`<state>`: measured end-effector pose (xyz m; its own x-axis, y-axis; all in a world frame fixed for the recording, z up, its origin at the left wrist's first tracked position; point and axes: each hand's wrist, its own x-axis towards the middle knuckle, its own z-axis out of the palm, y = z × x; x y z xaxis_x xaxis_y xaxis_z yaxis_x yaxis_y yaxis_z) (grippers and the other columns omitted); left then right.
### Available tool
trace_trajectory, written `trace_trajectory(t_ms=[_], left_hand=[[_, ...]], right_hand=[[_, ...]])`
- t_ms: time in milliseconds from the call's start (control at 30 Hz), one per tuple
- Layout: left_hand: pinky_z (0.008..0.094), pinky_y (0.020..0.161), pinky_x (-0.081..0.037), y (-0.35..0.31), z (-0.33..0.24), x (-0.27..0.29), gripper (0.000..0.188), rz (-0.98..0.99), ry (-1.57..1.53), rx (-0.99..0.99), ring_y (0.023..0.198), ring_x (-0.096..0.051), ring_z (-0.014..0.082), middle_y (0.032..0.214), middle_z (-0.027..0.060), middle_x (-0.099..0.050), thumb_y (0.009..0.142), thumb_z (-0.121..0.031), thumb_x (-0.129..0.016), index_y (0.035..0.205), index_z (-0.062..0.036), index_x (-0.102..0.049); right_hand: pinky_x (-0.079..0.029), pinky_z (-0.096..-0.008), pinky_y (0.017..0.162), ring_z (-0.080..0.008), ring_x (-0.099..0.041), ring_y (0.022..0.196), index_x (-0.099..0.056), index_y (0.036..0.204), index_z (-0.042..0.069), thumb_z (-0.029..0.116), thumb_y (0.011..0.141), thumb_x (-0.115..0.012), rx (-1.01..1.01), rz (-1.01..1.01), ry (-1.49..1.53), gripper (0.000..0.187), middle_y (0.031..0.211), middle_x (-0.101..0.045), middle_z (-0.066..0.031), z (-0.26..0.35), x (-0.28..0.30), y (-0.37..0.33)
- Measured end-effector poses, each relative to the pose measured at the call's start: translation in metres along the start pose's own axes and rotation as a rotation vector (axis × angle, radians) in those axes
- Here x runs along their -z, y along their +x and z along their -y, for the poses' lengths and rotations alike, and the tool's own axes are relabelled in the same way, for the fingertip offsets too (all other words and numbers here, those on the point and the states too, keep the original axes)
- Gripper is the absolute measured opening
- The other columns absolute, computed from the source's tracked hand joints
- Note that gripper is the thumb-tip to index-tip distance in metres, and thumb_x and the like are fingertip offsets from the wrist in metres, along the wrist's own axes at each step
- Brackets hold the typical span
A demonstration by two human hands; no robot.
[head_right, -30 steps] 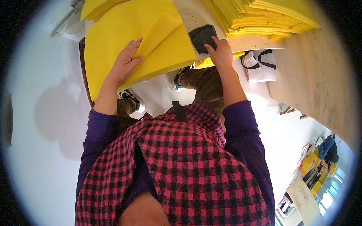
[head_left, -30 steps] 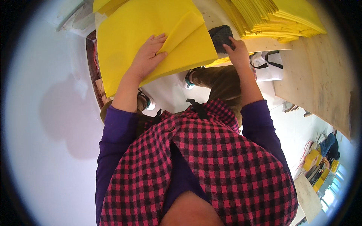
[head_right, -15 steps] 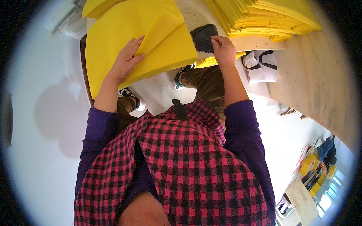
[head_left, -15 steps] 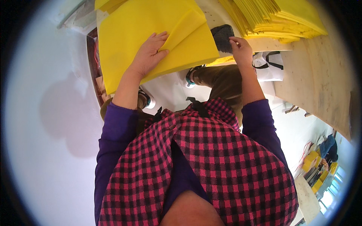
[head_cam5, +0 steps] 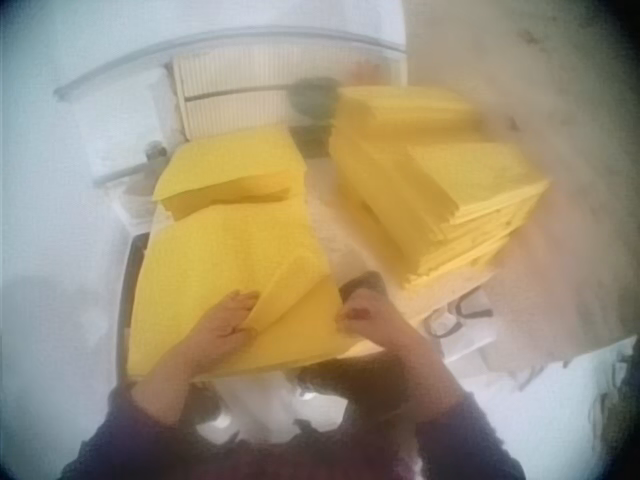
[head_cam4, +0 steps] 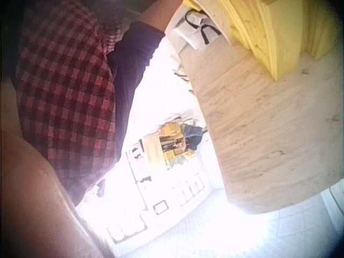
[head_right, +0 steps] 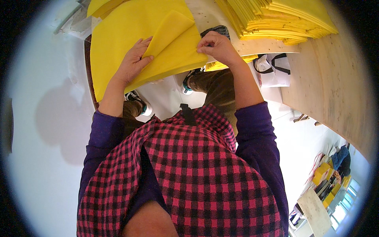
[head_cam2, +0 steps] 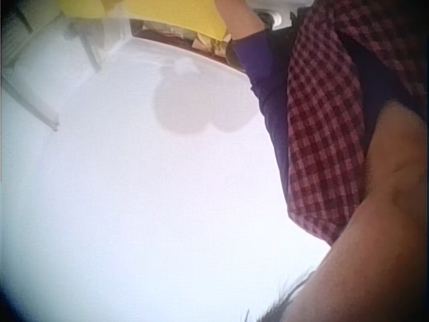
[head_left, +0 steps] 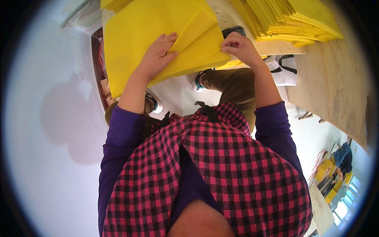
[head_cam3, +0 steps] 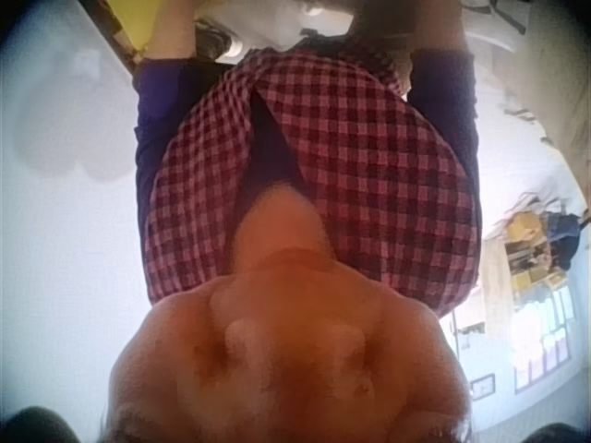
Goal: The person folds yellow and pink sheets of paper or foam on a workbench, aligning edges and pressing folds. They stack the folded sheets and continue folding additional sheets from a nearby pile.
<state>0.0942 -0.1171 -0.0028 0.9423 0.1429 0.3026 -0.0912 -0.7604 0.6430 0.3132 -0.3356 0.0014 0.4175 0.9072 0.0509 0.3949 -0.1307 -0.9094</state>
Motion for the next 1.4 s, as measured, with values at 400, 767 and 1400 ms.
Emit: trace_trajectory(t_ms=[400, 767, 1400], left_hand=[[0.0460, 0.113, -0.022, 0.002, -0.010, 0.006, 0.046, 0.069, 0.048, 0.002, 0.131, -0.040, 0.0328, 0.132, 0.0145, -0.052, 0.085, -0.035, -0.061, 0.118, -0.0035, -0.061], [0.0440, 0.113, -0.022, -0.001, 0.001, 0.001, 0.035, 0.002, -0.113, 0.063, 0.130, -0.042, 0.0312, 0.129, 0.0169, -0.055, 0.087, -0.018, -0.060, 0.116, 0.0017, -0.058], [0.0418, 0.114, -0.022, -0.001, 0.005, -0.002, 0.031, -0.036, -0.178, 0.076, 0.129, -0.044, 0.0282, 0.125, 0.0175, -0.056, 0.087, -0.016, -0.059, 0.112, 0.0028, -0.058]], right_hand=[[-0.039, -0.0216, 0.065, -0.0062, -0.046, 0.072, -0.061, 0.083, 0.005, 0.013, 0.085, -0.066, 0.089, 0.041, -0.204, 0.009, 0.079, -0.051, 0.0031, 0.024, 0.014, 0.037], [-0.046, -0.0222, 0.067, -0.0064, -0.051, 0.074, -0.066, 0.091, 0.007, 0.019, 0.086, -0.068, 0.096, -0.210, -0.139, 0.013, 0.080, -0.055, 0.0033, 0.035, 0.010, 0.041], [-0.045, -0.0259, 0.069, -0.0143, -0.056, 0.075, -0.066, 0.082, 0.003, 0.009, 0.075, -0.073, 0.044, 0.060, -0.150, 0.011, 0.079, -0.055, -0.0032, -0.001, 0.005, 0.001]])
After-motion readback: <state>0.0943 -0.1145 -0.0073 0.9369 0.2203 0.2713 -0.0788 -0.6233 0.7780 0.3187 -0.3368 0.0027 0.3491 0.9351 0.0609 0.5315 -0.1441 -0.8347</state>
